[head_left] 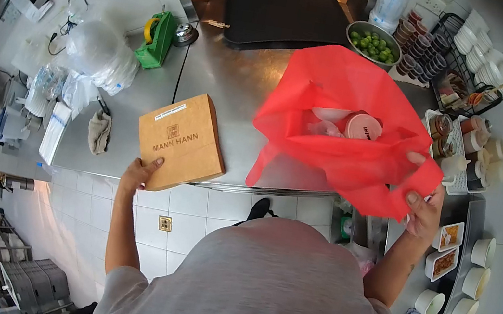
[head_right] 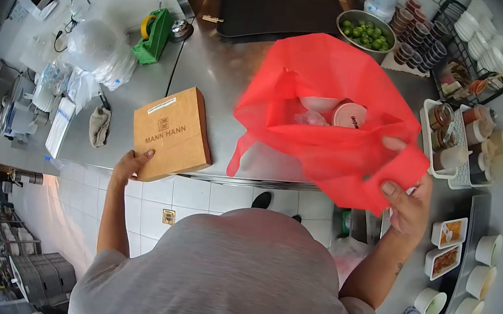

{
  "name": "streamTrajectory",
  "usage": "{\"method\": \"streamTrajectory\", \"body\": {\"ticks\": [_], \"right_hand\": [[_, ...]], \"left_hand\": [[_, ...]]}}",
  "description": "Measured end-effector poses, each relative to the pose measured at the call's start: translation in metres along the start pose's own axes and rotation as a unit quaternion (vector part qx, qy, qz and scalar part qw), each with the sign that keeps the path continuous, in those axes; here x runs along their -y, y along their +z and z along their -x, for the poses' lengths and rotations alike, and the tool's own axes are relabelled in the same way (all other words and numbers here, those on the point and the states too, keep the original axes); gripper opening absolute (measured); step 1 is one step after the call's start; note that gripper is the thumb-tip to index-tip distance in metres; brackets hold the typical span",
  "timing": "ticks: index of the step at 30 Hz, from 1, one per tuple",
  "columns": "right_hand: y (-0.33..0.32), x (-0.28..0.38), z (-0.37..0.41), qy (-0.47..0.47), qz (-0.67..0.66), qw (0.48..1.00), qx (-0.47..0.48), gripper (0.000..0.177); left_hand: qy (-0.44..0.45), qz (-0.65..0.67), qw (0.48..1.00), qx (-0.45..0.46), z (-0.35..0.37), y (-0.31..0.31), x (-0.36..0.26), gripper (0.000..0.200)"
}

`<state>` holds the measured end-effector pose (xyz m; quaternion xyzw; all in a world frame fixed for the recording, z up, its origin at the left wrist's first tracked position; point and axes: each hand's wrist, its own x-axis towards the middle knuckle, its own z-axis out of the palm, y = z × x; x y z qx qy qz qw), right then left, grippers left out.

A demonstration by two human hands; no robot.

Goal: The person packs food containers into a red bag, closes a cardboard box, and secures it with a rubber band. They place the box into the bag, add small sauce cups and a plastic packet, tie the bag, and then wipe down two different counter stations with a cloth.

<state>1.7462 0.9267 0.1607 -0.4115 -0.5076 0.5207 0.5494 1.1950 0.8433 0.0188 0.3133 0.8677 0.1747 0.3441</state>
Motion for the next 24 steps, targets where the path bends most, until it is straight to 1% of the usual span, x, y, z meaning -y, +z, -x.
{"method": "streamTrajectory", "body": {"ticks": [1,2,4,5,6,7,9,10,12,13,15,16,19,22,24], "right_hand": [[0.006,0.001,-0.002,-0.012,-0.002,1.0,-0.003,0.065],[0.008,0.0,-0.005,-0.019,-0.012,1.0,0.014,0.06],[0.011,0.0,-0.008,-0.031,-0.031,0.998,0.047,0.05],[0.01,-0.002,-0.008,-0.027,-0.048,0.998,0.038,0.046],[0.007,-0.004,-0.006,-0.022,-0.064,0.997,0.027,0.043],[0.004,-0.005,-0.004,-0.018,-0.081,0.996,0.016,0.039],[-0.013,-0.002,-0.004,-0.011,-0.193,0.98,0.044,0.037],[-0.019,-0.001,-0.005,-0.008,-0.248,0.967,0.059,0.036],[-0.021,0.003,-0.008,-0.04,-0.269,0.955,0.116,0.028],[-0.019,0.005,-0.009,-0.054,-0.28,0.948,0.143,0.024],[-0.01,0.001,-0.007,-0.034,-0.173,0.958,0.224,0.023],[-0.006,-0.001,-0.006,-0.025,-0.117,0.957,0.264,0.022],[-0.001,-0.011,0.002,0.072,-0.035,0.973,0.216,0.022],[-0.005,-0.013,0.001,0.122,-0.018,0.966,0.227,0.025],[-0.006,-0.013,0.0,0.08,0.024,0.968,0.235,0.024]], "left_hand": [[-0.02,0.009,0.999,-0.025,0.015,0.006,-0.005,0.078],[-0.018,0.04,0.998,-0.048,0.029,0.013,-0.007,0.076],[-0.018,0.117,0.99,-0.077,0.032,0.026,0.008,0.075],[-0.019,0.153,0.984,-0.091,0.033,0.031,0.013,0.075],[-0.032,0.178,0.98,-0.081,0.04,0.032,0.011,0.071],[-0.008,0.266,0.963,-0.052,0.046,0.035,0.009,0.067],[0.041,0.434,0.9,0.006,0.058,0.041,0.01,0.061],[0.046,0.468,0.882,0.032,0.061,0.044,0.013,0.059],[0.057,0.532,0.841,0.084,0.059,0.052,0.02,0.057],[0.046,0.559,0.822,0.097,0.055,0.056,0.021,0.055],[0.021,0.607,0.785,0.124,0.049,0.065,0.022,0.052],[0.01,0.592,0.798,0.113,0.047,0.068,0.022,0.056],[0.037,0.635,0.759,0.137,0.054,0.077,0.025,0.058],[0.08,0.64,0.755,0.117,0.054,0.083,0.037,0.061],[0.087,0.643,0.75,0.13,0.062,0.081,0.042,0.066]]}}
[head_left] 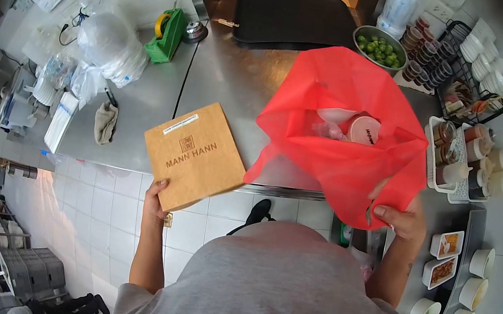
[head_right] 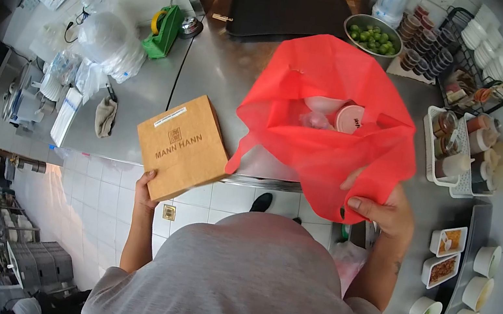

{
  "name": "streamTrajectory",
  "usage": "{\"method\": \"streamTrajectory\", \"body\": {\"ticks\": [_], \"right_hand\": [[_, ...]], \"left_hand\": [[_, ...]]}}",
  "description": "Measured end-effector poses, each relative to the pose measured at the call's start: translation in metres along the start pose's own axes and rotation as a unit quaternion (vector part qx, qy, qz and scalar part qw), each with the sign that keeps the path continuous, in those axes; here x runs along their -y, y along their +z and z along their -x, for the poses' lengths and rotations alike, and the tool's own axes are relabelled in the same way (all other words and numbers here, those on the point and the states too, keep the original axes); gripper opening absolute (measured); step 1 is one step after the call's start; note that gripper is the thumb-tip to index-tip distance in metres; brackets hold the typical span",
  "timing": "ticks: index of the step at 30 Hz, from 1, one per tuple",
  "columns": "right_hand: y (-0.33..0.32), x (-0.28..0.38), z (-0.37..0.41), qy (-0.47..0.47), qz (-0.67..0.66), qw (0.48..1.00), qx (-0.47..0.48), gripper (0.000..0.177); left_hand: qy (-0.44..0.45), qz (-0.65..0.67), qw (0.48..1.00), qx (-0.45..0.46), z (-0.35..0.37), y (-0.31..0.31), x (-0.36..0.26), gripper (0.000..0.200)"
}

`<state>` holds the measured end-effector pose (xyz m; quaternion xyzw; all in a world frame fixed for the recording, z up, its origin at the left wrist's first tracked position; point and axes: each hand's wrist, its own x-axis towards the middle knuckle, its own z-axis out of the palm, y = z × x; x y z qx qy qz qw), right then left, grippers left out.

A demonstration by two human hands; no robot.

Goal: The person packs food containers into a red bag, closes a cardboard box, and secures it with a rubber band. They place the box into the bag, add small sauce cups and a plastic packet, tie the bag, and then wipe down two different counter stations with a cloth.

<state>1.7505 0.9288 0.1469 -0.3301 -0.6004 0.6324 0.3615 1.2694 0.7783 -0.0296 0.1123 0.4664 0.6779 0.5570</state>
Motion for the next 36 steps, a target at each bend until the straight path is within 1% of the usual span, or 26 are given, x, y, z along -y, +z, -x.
{"method": "streamTrajectory", "body": {"ticks": [1,2,5,6,7,9,10,11,13,16,19,22,25,28,31,32,34,35,36], "right_hand": [[-0.001,0.0,0.002,-0.015,0.026,1.0,-0.001,0.024],[-0.003,0.002,0.004,0.003,0.03,0.999,0.012,0.023],[-0.009,0.004,0.01,0.05,0.051,0.996,0.045,0.022],[-0.011,0.002,0.01,0.06,0.063,0.995,0.053,0.021],[-0.012,0.0,0.012,0.07,0.075,0.993,0.062,0.021],[-0.012,-0.004,0.014,0.064,0.098,0.992,0.045,0.02],[-0.012,-0.005,0.015,0.06,0.108,0.992,0.036,0.02],[-0.01,-0.004,0.017,0.069,0.107,0.992,0.01,0.02],[-0.01,-0.001,0.023,0.088,0.105,0.989,-0.048,0.02],[-0.017,-0.003,0.037,0.032,0.152,0.986,-0.051,0.019],[-0.017,0.008,0.056,0.111,0.142,0.984,0.011,0.017],[-0.006,-0.003,0.06,-0.02,0.191,0.977,0.089,0.016],[0.014,-0.003,0.049,-0.019,0.163,0.975,0.148,0.019],[0.041,-0.001,0.028,-0.002,0.108,0.984,0.141,0.021],[0.046,0.002,0.011,0.021,0.069,0.991,0.11,0.024],[0.042,0.007,0.01,0.015,0.054,0.995,0.081,0.023],[0.028,0.018,0.014,0.004,0.022,1.0,0.023,0.022],[0.018,0.014,0.018,0.009,0.002,1.0,-0.015,0.022],[0.004,0.007,0.023,0.014,-0.02,0.998,-0.054,0.021]], "left_hand": [[-0.003,0.003,1.0,0.008,0.005,0.002,-0.001,0.069],[0.008,0.004,1.0,0.004,0.008,0.004,-0.001,0.068],[0.021,0.041,0.997,0.064,0.02,0.041,-0.018,0.07],[0.007,0.075,0.994,0.083,0.019,0.056,-0.022,0.071],[-0.005,0.073,0.992,0.106,0.015,0.068,-0.025,0.071],[-0.026,0.07,0.986,0.152,0.002,0.091,-0.028,0.07],[-0.045,0.038,0.985,0.161,-0.007,0.103,-0.027,0.069],[-0.064,0.004,0.983,0.17,-0.015,0.116,-0.026,0.068],[-0.117,0.018,0.971,0.21,-0.019,0.161,-0.015,0.065],[-0.138,-0.022,0.957,0.254,-0.025,0.196,0.006,0.063],[-0.166,-0.025,0.954,0.248,-0.025,0.215,0.019,0.057],[-0.166,0.005,0.964,0.209,-0.034,0.224,0.027,0.052],[-0.066,0.0,0.981,0.184,-0.039,0.25,0.036,0.042],[-0.033,0.003,0.983,0.18,-0.042,0.279,0.048,0.048],[-0.035,0.026,0.984,0.173,-0.031,0.31,0.051,0.047],[-0.036,0.032,0.985,0.166,-0.029,0.314,0.049,0.047],[-0.046,0.058,0.98,0.187,-0.037,0.307,0.044,0.047],[-0.052,0.069,0.976,0.199,-0.043,0.303,0.04,0.048],[-0.04,0.062,0.979,0.189,-0.048,0.299,0.036,0.045]]}}
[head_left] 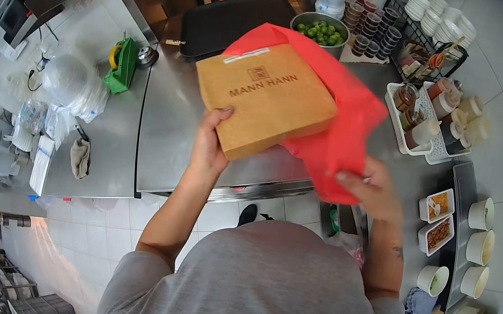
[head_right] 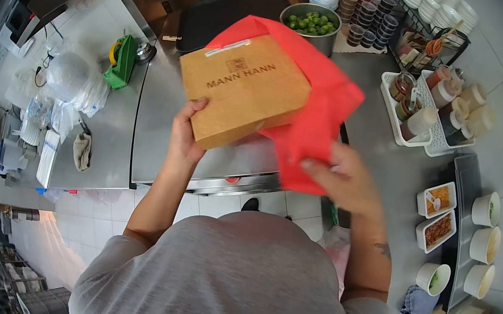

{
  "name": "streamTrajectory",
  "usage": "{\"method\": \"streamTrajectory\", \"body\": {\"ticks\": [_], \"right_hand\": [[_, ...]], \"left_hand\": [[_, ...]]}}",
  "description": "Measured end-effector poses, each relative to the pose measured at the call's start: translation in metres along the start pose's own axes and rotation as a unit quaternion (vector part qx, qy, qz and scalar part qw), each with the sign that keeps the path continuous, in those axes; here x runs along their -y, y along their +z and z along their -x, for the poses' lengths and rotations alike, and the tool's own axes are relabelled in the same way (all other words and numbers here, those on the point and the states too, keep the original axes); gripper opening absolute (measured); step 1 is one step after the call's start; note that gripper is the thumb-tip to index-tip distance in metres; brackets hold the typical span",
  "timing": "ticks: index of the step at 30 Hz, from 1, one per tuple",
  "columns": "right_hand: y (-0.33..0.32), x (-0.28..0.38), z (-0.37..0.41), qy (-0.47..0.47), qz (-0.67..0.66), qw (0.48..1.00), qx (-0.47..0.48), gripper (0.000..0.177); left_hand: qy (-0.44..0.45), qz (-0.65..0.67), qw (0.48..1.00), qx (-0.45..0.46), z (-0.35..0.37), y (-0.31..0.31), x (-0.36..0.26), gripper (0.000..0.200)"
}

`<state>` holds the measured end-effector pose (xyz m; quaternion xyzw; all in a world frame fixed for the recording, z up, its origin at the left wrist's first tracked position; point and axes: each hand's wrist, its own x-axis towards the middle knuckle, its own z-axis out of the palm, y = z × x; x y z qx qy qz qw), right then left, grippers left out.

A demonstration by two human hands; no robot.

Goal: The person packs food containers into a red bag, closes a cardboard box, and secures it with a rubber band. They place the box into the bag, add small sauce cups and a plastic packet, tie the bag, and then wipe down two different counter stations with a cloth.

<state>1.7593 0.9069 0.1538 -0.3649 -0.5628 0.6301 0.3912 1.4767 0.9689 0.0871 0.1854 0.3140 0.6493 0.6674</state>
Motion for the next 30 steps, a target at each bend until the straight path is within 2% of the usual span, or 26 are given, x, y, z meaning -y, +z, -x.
{"method": "streamTrajectory", "body": {"ticks": [1,4,5,7,11,14,16,17,18,19,21,22,24,27,30], "right_hand": [[-0.014,-0.004,0.004,0.006,-0.021,0.999,-0.038,0.021],[-0.043,0.0,0.026,0.05,-0.057,0.997,0.011,0.018],[-0.042,-0.008,0.024,0.019,0.003,0.999,0.049,0.018],[-0.015,-0.017,0.008,-0.048,0.123,0.984,0.12,0.019],[0.048,-0.021,-0.024,-0.067,0.194,0.956,0.211,0.025],[0.061,0.003,-0.04,-0.1,0.095,0.978,0.154,0.023],[0.046,0.031,-0.043,-0.102,0.06,0.991,0.058,0.021],[0.04,0.04,-0.043,-0.13,-0.023,0.991,0.024,0.02],[0.033,0.046,-0.044,-0.157,-0.106,0.982,-0.01,0.018],[0.021,0.046,-0.046,-0.171,-0.132,0.976,-0.032,0.018],[0.01,0.046,-0.045,-0.193,-0.165,0.966,-0.043,0.019],[0.008,0.047,-0.045,-0.202,-0.172,0.964,-0.033,0.02],[0.008,0.048,-0.045,-0.218,-0.196,0.956,-0.026,0.021],[0.011,0.049,-0.048,-0.245,-0.234,0.94,-0.043,0.022],[0.004,0.059,-0.051,-0.273,-0.235,0.93,-0.072,0.021]], "left_hand": [[0.011,-0.008,1.0,-0.01,-0.002,-0.005,-0.004,0.043],[0.032,-0.009,0.999,-0.016,-0.005,-0.002,-0.007,0.042],[0.035,-0.007,0.999,-0.014,-0.005,0.001,-0.008,0.043],[0.06,-0.016,0.998,0.013,-0.008,0.012,0.002,0.045],[0.069,-0.017,0.994,0.077,-0.009,0.041,0.039,0.049],[0.033,-0.029,0.999,0.029,-0.004,0.062,0.059,0.045],[-0.005,-0.028,0.998,0.061,-0.007,0.054,0.064,0.047],[-0.024,-0.027,0.996,0.077,-0.009,0.048,0.067,0.048],[-0.034,-0.116,0.988,0.091,-0.012,0.039,0.064,0.049],[-0.041,-0.205,0.972,0.107,-0.015,0.029,0.061,0.05],[-0.077,-0.373,0.909,0.166,-0.022,0.006,0.041,0.051],[-0.086,-0.47,0.858,0.189,-0.022,0.007,0.025,0.051],[-0.101,-0.646,0.722,0.227,-0.026,0.015,-0.007,0.05],[0.134,-0.827,0.525,0.152,-0.08,-0.036,0.003,0.044],[0.124,-0.896,0.424,0.028,-0.088,0.012,-0.012,0.043]]}}
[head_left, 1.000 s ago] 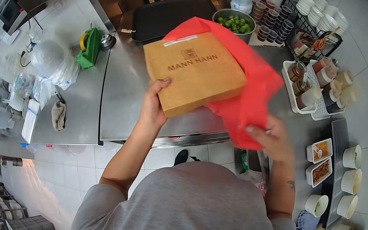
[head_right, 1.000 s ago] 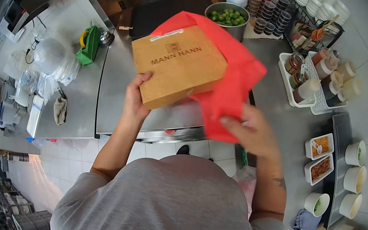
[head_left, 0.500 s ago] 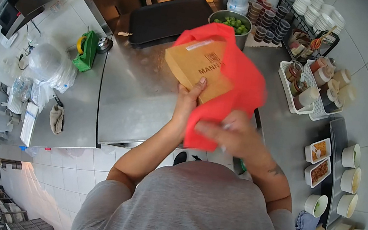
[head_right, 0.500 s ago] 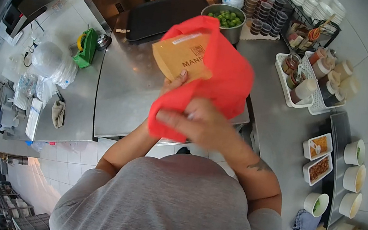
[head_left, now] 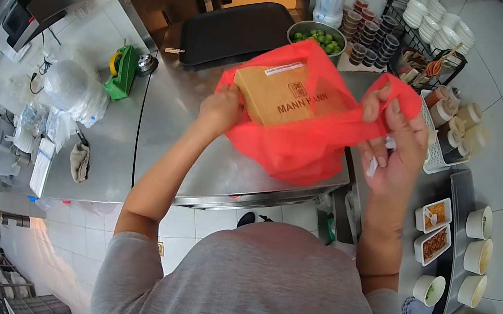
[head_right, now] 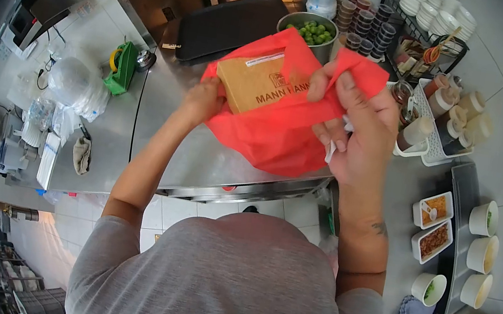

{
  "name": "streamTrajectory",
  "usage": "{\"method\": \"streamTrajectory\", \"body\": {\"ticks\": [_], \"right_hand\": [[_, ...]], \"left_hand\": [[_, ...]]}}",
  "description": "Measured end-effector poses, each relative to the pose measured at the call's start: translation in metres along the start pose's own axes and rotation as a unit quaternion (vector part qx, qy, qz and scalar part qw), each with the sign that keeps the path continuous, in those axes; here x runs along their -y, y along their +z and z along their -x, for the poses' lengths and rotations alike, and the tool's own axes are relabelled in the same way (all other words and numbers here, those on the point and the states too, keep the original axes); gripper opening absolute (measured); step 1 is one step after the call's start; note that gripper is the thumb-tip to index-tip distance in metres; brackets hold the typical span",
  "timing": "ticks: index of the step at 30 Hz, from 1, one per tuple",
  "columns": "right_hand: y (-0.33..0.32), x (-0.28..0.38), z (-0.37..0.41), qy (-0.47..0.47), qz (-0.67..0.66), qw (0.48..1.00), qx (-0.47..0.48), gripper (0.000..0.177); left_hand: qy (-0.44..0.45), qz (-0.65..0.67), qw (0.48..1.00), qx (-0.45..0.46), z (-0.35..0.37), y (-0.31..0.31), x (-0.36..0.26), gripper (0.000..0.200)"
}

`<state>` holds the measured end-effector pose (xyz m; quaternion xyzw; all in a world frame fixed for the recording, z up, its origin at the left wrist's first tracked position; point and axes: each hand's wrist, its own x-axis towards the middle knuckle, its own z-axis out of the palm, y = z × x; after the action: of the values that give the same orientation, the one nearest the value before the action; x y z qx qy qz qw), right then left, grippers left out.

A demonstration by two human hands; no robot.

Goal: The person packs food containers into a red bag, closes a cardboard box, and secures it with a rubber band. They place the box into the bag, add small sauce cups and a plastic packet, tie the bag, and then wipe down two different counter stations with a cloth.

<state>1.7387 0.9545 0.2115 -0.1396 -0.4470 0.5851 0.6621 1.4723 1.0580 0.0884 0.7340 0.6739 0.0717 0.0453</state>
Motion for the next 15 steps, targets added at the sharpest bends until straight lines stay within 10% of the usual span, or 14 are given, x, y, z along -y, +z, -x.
{"method": "streamTrajectory", "body": {"ticks": [5,15], "right_hand": [[-0.002,0.022,-0.016,-0.048,0.017,0.998,0.035,0.022],[0.013,0.076,-0.084,-0.024,0.073,0.997,0.021,0.025]], "left_hand": [[-0.105,-0.043,0.988,-0.108,-0.021,-0.072,-0.027,0.051],[0.025,-0.147,0.89,-0.431,-0.1,-0.116,0.005,0.075]]}}
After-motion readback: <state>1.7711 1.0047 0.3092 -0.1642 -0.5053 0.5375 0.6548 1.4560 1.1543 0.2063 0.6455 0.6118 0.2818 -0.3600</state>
